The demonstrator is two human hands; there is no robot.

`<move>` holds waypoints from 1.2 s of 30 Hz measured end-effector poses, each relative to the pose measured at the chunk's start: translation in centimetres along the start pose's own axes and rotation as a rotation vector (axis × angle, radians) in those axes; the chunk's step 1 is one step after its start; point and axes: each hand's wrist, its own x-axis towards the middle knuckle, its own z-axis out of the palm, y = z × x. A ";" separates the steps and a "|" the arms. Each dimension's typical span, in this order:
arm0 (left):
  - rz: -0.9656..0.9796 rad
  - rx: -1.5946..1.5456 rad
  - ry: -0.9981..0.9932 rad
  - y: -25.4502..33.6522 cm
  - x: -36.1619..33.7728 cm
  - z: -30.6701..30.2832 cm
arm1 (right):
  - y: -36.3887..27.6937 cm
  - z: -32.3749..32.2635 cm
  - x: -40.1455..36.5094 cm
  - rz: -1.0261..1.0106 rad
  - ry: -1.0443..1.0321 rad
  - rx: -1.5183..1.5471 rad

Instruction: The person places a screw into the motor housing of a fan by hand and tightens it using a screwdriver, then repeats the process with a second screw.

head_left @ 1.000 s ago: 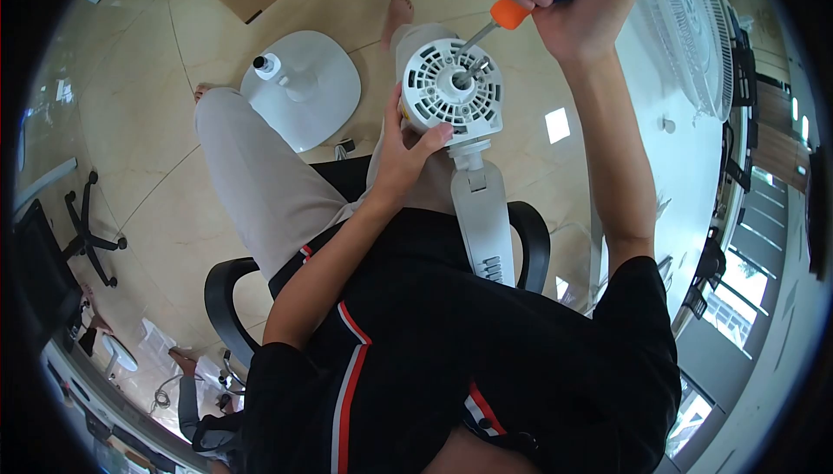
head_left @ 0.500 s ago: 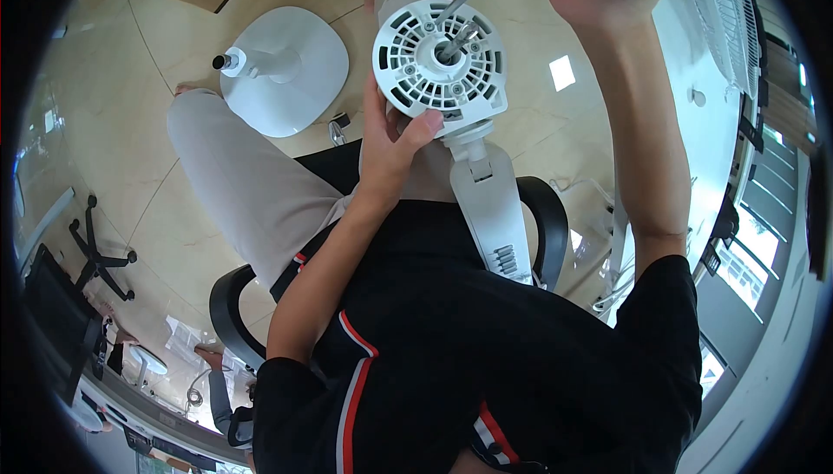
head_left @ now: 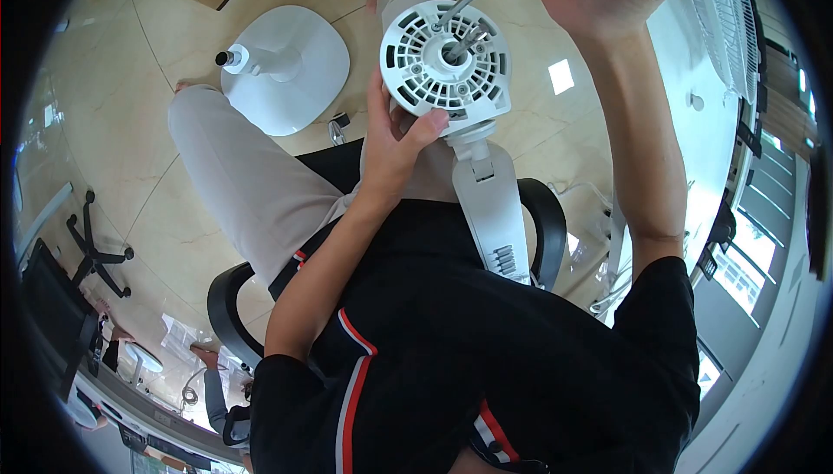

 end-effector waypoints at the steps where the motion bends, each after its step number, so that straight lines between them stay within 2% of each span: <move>1: 0.000 -0.006 0.001 0.1 0.0 0.1 | -0.1 0.2 -0.1 0.007 0.007 0.005; 4: -0.002 -0.017 0.005 0.2 -0.1 0.2 | -0.1 0.4 -0.1 0.000 0.011 -0.007; 7: -0.004 -0.017 0.009 0.1 -0.1 0.1 | -1.6 2.2 -0.1 0.103 0.136 -0.006; 9: -0.005 -0.022 0.008 0.3 -0.1 0.2 | -1.4 1.8 0.0 0.110 0.122 -0.049; 12: 0.007 -0.014 0.009 0.1 -0.1 0.1 | 0.4 -0.7 0.1 0.002 -0.053 -0.130; 16: 0.000 -0.021 0.010 0.1 -0.1 0.2 | 0.3 -0.3 0.4 -0.023 -0.129 -0.047; 19: -0.003 -0.017 0.011 -0.1 0.0 0.0 | 0.7 0.8 0.8 -0.042 -0.087 -0.064; 22: -0.007 -0.010 0.006 -0.2 0.0 -0.1 | -1.9 3.5 0.9 0.090 0.049 -0.188; 25: -0.012 -0.011 0.001 0.0 0.0 0.0 | -2.0 3.8 0.7 0.115 0.102 -0.276; 27: -0.003 -0.008 0.004 -0.1 0.0 0.0 | -1.2 2.1 0.3 0.044 -0.037 -0.317; 29: -0.011 -0.016 0.006 0.0 0.0 0.1 | -1.1 0.1 0.8 0.050 -0.197 -0.142; 31: -0.016 -0.020 0.004 0.1 -0.1 0.2 | -1.1 0.8 1.0 0.059 -0.189 -0.050; 32: -0.015 -0.020 0.003 0.0 -0.1 0.1 | -0.5 1.8 0.7 0.048 -0.098 -0.098; 35: -0.017 -0.017 0.001 -0.2 0.0 0.0 | 0.0 0.9 1.1 0.091 -0.120 -0.117; 36: -0.018 -0.016 0.001 -0.2 0.1 0.0 | -0.3 1.2 0.8 0.063 -0.076 -0.271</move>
